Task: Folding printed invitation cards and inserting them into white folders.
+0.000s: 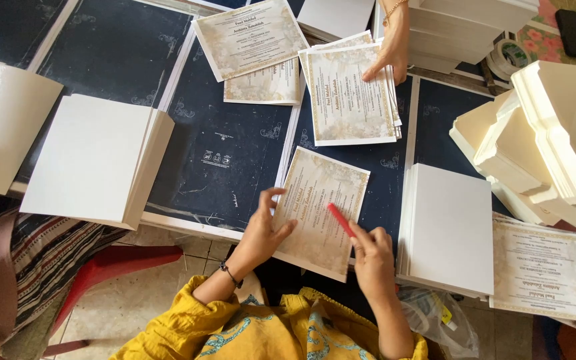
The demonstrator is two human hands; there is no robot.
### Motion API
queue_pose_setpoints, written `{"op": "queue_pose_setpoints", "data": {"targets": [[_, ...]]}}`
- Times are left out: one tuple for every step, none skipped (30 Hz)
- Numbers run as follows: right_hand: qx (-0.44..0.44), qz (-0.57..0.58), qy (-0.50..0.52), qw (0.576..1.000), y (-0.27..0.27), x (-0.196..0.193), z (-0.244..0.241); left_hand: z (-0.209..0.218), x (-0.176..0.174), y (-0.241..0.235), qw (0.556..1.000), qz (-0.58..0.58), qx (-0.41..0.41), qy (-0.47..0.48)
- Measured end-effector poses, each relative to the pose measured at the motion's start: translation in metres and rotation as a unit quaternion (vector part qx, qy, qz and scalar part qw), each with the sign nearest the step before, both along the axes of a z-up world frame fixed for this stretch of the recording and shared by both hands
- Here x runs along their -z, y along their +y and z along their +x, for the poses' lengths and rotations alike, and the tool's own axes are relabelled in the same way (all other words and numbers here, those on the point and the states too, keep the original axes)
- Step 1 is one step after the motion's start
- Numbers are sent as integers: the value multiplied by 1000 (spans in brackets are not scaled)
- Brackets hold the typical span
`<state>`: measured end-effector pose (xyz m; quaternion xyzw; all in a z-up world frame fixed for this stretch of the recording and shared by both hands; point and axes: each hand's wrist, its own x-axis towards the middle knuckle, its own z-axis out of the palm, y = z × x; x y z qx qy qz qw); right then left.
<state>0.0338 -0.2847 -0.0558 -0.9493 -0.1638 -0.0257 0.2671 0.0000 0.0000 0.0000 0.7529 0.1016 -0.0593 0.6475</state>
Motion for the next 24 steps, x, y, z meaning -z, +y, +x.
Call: {"op": "queue_pose_setpoints", "data": {"targets": [[-2, 1, -2, 1000, -1, -5, 1, -3, 3, -2, 1000, 1, -2, -2], [27, 13, -22, 999, -3, -10, 2, -6, 6, -4, 999, 41, -1, -33], [56, 25, -42, 997, -4, -15, 4, -10, 10, -6, 995, 81, 0, -62], [53, 26, -43, 997, -4, -19, 7, -13, 10, 0, 995, 82, -3, -63], [71, 74, -1, 995, -4, -24, 9, -16, 11, 6, 996, 49, -19, -78], [88, 122, 40, 988, -5, -28, 11, -19, 11, 12, 995, 15, -34, -92], [87, 123, 40, 988, -8, -24, 15, -21, 14, 24, 995, 16, -35, -93], [80, 107, 37, 990, -11, -20, 19, -22, 17, 35, 991, -1, -52, -124], [74, 89, 35, 993, -15, -16, 21, -24, 20, 45, 986, -19, -69, -154], [74, 89, 35, 993, -13, -21, 19, -25, 16, 49, 986, -19, -68, -153], [72, 89, 35, 993, -10, -26, 20, -24, 12, 53, 988, -30, -86, -125], [69, 90, 34, 993, -7, -31, 22, -23, 7, 58, 989, -41, -103, -97], [68, 91, 33, 993, -8, -30, 22, -14, -2, 56, 989, -41, -103, -99], [81, 100, 35, 991, -8, -29, 21, -5, -11, 54, 989, 3, -95, -111], [91, 110, 39, 989, -7, -27, 21, 2, -21, 52, 987, 47, -88, -123], [90, 111, 38, 989, -5, -29, 21, 20, -26, 46, 987, 48, -90, -123], [100, 125, 44, 986, -5, -31, 20, 37, -31, 39, 986, 26, -76, -143], [111, 139, 50, 983, -4, -32, 18, 53, -36, 31, 985, 4, -63, -163], [110, 139, 49, 983, -3, -33, 18, 77, -37, 23, 984, 4, -64, -163], [129, 161, 66, 976, -2, -33, 17, 101, -38, 16, 979, 10, -67, -191], [148, 184, 83, 968, -1, -34, 17, 125, -39, 8, 973, 16, -70, -219], [148, 183, 83, 968, -1, -36, 17, 152, -33, 1, 973, 16, -70, -220], [154, 178, 85, 968, 0, -38, 16, 177, -27, -5, 969, 57, -77, -229], [161, 173, 86, 968, 1, -40, 15, 203, -20, -10, 962, 98, -85, -239]]}}
